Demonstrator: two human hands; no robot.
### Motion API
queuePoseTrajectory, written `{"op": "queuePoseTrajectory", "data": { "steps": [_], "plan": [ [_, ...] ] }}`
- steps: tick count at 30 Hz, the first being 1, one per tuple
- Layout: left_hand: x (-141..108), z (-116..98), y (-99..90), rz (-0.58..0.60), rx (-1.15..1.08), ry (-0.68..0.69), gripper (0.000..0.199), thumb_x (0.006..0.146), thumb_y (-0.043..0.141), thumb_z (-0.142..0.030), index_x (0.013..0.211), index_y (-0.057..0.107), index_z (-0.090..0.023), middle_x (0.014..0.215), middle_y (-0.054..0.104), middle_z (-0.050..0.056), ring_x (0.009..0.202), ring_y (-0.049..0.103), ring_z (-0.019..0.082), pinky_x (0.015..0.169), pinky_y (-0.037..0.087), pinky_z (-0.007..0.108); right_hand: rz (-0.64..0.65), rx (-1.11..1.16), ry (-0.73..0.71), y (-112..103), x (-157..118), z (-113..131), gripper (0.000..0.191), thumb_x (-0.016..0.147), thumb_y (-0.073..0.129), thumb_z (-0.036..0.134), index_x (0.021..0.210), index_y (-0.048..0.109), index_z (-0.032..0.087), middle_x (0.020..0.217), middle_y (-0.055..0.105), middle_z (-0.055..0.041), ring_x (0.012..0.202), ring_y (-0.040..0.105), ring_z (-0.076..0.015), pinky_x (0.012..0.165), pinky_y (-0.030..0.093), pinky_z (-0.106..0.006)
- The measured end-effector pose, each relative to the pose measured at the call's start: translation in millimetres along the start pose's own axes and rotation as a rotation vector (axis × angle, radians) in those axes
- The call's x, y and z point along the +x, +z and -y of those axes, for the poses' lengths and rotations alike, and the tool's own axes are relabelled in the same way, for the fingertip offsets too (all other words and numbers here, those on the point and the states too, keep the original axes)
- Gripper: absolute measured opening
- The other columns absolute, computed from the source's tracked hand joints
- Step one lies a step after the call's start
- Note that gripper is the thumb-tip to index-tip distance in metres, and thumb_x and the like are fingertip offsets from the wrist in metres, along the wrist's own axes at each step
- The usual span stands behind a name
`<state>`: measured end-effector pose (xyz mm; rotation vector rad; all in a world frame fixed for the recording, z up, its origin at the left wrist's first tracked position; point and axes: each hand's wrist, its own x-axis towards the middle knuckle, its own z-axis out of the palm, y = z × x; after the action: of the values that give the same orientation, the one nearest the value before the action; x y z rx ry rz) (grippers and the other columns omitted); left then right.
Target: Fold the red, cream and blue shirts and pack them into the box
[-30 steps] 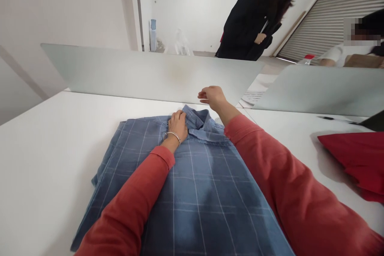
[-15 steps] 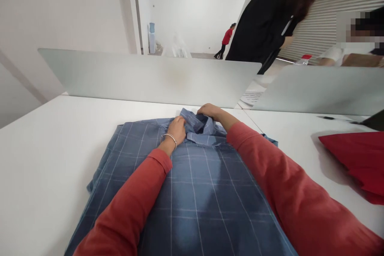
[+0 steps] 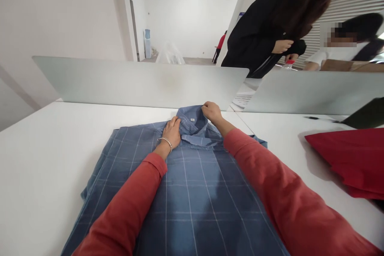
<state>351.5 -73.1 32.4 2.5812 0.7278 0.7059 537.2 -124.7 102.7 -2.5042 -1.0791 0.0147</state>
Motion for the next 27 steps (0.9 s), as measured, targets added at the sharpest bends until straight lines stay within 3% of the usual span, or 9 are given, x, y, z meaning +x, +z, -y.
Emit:
{"op": "queuePoseTrajectory", "data": {
  "steps": [4, 7, 10, 12, 14, 19, 22, 25, 27],
  "plan": [
    [1, -1, -1.2, -0.112, 0.009, -0.075, 0.056, 0.07, 0.043, -0.004, 0.126, 0.036, -0.009, 0.136, 0.03, 0.017, 0.127, 0.028, 0.026, 0.104, 0.029, 0.043, -0.037, 0.063, -0.002, 8, 1, -3, 0.042, 0.087, 0.021, 0.026, 0.109, 0.054, 0.011, 0.104, 0.059, -0.01, 0.09, 0.054, -0.0158, 0.07, 0.04, -0.021],
    [2, -4, -5.3, -0.192, 0.049, -0.087, 0.036, 0.074, 0.043, -0.009, 0.11, 0.047, -0.008, 0.121, 0.043, 0.016, 0.117, 0.038, 0.025, 0.101, 0.032, 0.04, -0.096, 0.059, 0.026, 9, -7, -10, 0.052, 0.09, 0.006, 0.025, 0.116, 0.047, 0.008, 0.111, 0.055, -0.0132, 0.097, 0.051, -0.0161, 0.074, 0.04, -0.022],
    [1, -9, -7.3, -0.049, 0.116, 0.028, 0.019, 0.083, 0.038, -0.018, 0.089, 0.055, -0.013, 0.102, 0.054, 0.011, 0.105, 0.045, 0.023, 0.093, 0.037, 0.039, -0.109, 0.006, 0.034, 13, -21, -13, 0.05, 0.09, 0.008, 0.021, 0.113, 0.049, 0.006, 0.113, 0.052, -0.0176, 0.104, 0.047, -0.0204, 0.082, 0.037, -0.026],
    [1, -11, -7.2, 0.065, 0.128, 0.098, 0.023, 0.087, 0.035, -0.024, 0.083, 0.056, -0.016, 0.098, 0.057, 0.008, 0.103, 0.046, 0.023, 0.09, 0.037, 0.041, -0.038, -0.026, -0.008, 18, -27, -11, 0.044, 0.091, 0.016, 0.024, 0.106, 0.055, 0.007, 0.108, 0.055, -0.0175, 0.101, 0.049, -0.0217, 0.081, 0.037, -0.027],
    [1, -11, -8.2, 0.094, 0.11, 0.107, 0.029, 0.089, 0.031, -0.027, 0.082, 0.056, -0.017, 0.096, 0.059, 0.006, 0.102, 0.047, 0.022, 0.089, 0.037, 0.041, 0.061, -0.041, -0.07, 18, -29, -8, 0.039, 0.091, 0.025, 0.027, 0.099, 0.059, 0.01, 0.104, 0.058, -0.0154, 0.096, 0.053, -0.0207, 0.079, 0.038, -0.026],
    [-1, -7, -21.7, 0.017, 0.052, 0.1, 0.035, 0.087, 0.02, -0.015, 0.085, 0.055, -0.017, 0.094, 0.059, 0.006, 0.095, 0.051, 0.016, 0.09, 0.038, 0.032, 0.209, -0.005, -0.244, -26, -44, -23, 0.04, 0.092, 0.024, 0.03, 0.109, 0.057, 0.012, 0.107, 0.058, -0.0099, 0.093, 0.054, -0.0164, 0.078, 0.041, -0.023],
    [-5, -10, -29.3, -0.005, -0.025, 0.248, 0.023, 0.081, 0.035, -0.018, 0.094, 0.054, -0.018, 0.108, 0.056, 0.006, 0.106, 0.047, 0.016, 0.097, 0.034, 0.032, 0.333, 0.013, -0.386, -59, -76, -52, 0.035, 0.086, 0.043, 0.037, 0.112, 0.056, 0.017, 0.11, 0.058, -0.0049, 0.096, 0.054, -0.0147, 0.082, 0.041, -0.023],
    [-11, -17, -30.1, 0.103, 0.019, 0.41, 0.038, 0.069, 0.054, -0.025, 0.107, 0.051, -0.017, 0.121, 0.048, 0.008, 0.117, 0.039, 0.022, 0.101, 0.029, 0.036, 0.384, -0.037, -0.462, -67, -111, -79, 0.059, 0.063, 0.07, 0.029, 0.117, 0.053, 0.017, 0.116, 0.054, -0.0062, 0.107, 0.048, -0.0193, 0.091, 0.037, -0.027],
    [-13, -20, -29.0, 0.162, 0.117, 0.446, 0.05, 0.066, 0.059, -0.028, 0.113, 0.048, -0.017, 0.126, 0.045, 0.01, 0.12, 0.036, 0.025, 0.101, 0.028, 0.04, 0.343, -0.158, -0.472, -62, -124, -91, 0.061, 0.06, 0.071, 0.024, 0.117, 0.053, 0.016, 0.116, 0.053, -0.0079, 0.111, 0.044, -0.0218, 0.093, 0.035, -0.03]
  ]
}}
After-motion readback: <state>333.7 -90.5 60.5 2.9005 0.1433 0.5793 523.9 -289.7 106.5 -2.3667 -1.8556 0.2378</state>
